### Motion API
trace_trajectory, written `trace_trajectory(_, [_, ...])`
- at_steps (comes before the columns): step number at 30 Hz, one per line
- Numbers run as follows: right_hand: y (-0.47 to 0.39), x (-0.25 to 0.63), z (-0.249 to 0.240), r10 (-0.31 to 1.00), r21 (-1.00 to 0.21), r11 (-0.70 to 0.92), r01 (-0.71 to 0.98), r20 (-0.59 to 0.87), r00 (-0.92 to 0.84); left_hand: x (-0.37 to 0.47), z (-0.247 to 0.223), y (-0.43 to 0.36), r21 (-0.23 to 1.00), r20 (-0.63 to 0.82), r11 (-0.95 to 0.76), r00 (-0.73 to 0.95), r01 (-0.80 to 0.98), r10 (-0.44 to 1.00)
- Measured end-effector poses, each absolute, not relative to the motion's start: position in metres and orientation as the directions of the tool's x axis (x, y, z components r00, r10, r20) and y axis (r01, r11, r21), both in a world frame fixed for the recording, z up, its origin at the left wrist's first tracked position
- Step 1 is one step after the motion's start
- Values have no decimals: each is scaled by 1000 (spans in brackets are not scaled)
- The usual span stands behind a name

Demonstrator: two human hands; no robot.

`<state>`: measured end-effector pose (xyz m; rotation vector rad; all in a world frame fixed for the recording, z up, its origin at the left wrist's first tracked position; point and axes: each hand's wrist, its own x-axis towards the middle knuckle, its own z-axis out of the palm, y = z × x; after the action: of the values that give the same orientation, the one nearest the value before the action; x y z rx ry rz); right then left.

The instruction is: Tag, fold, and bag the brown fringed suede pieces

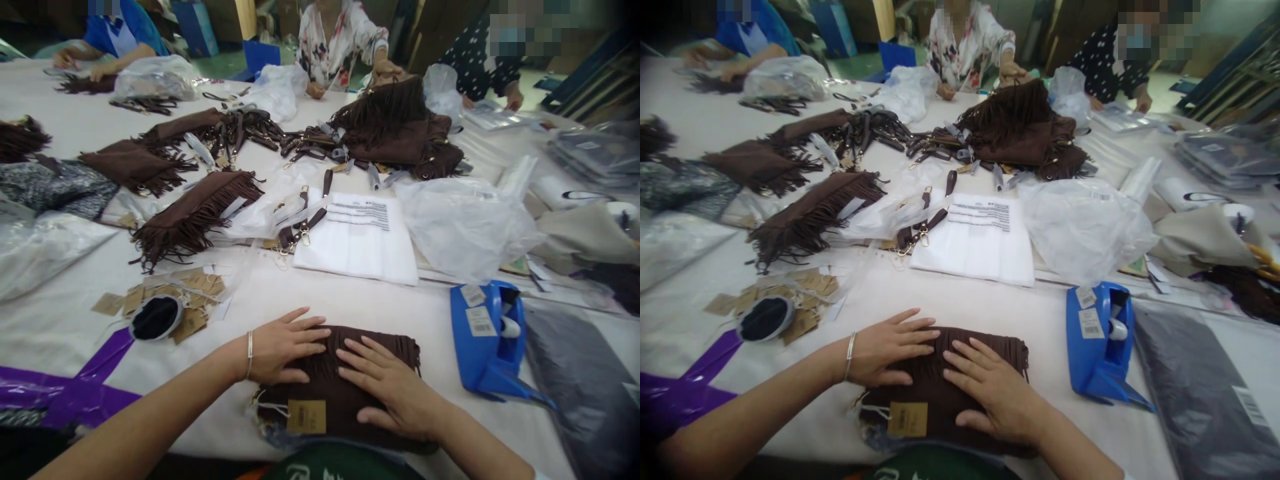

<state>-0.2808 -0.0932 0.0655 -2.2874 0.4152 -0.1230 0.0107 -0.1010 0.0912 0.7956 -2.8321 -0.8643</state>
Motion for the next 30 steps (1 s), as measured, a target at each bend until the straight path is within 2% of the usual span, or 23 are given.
trace_trajectory(2, [-72,-283,64,-342,-755,-615,-229,-6,940,13,87,-82,479,-24,747,-858,-461,-514])
trace_trajectory(5, [-51,-295,74,-371,-887,-449,-107,76,925,17,81,-60,472,56,745,-827,-471,-559])
trace_trajectory(7, [-53,-304,84,-498,-941,-339,-6,174,850,19,79,-54,504,84,725,-809,-469,-582])
trace_trajectory(9, [-69,-309,90,-684,-952,-304,27,238,690,21,78,-55,552,91,689,-788,-469,-609])
trace_trajectory(11, [-95,-305,90,-802,-954,-296,-48,221,555,21,78,-58,599,94,645,-758,-475,-646])
trace_trajectory(12, [-109,-299,87,-820,-950,-294,-107,194,539,19,78,-59,618,99,624,-740,-478,-665])
trace_trajectory(15, [-134,-268,72,-759,-894,-355,-272,106,642,15,80,-55,644,131,599,-703,-476,-699])
trace_trajectory(18, [-124,-233,59,-619,-782,-521,-343,69,782,16,85,-39,655,178,590,-663,-472,-728])
trace_trajectory(21, [-88,-219,63,-492,-709,-630,-317,49,869,32,93,-17,652,263,564,-547,-507,-795])
trace_trajectory(25, [-55,-231,83,-376,-780,-578,-240,-6,927,69,102,4,650,334,397,-225,-648,-915])
trace_trajectory(26, [-55,-234,87,-394,-808,-543,-227,7,919,76,103,7,663,326,318,-121,-678,-938])
trace_trajectory(28, [-66,-233,91,-525,-845,-481,-232,66,848,82,104,7,680,296,192,25,-708,-955])
trace_trajectory(30, [-86,-223,89,-687,-826,-468,-314,116,718,74,102,-1,663,288,188,15,-725,-957])
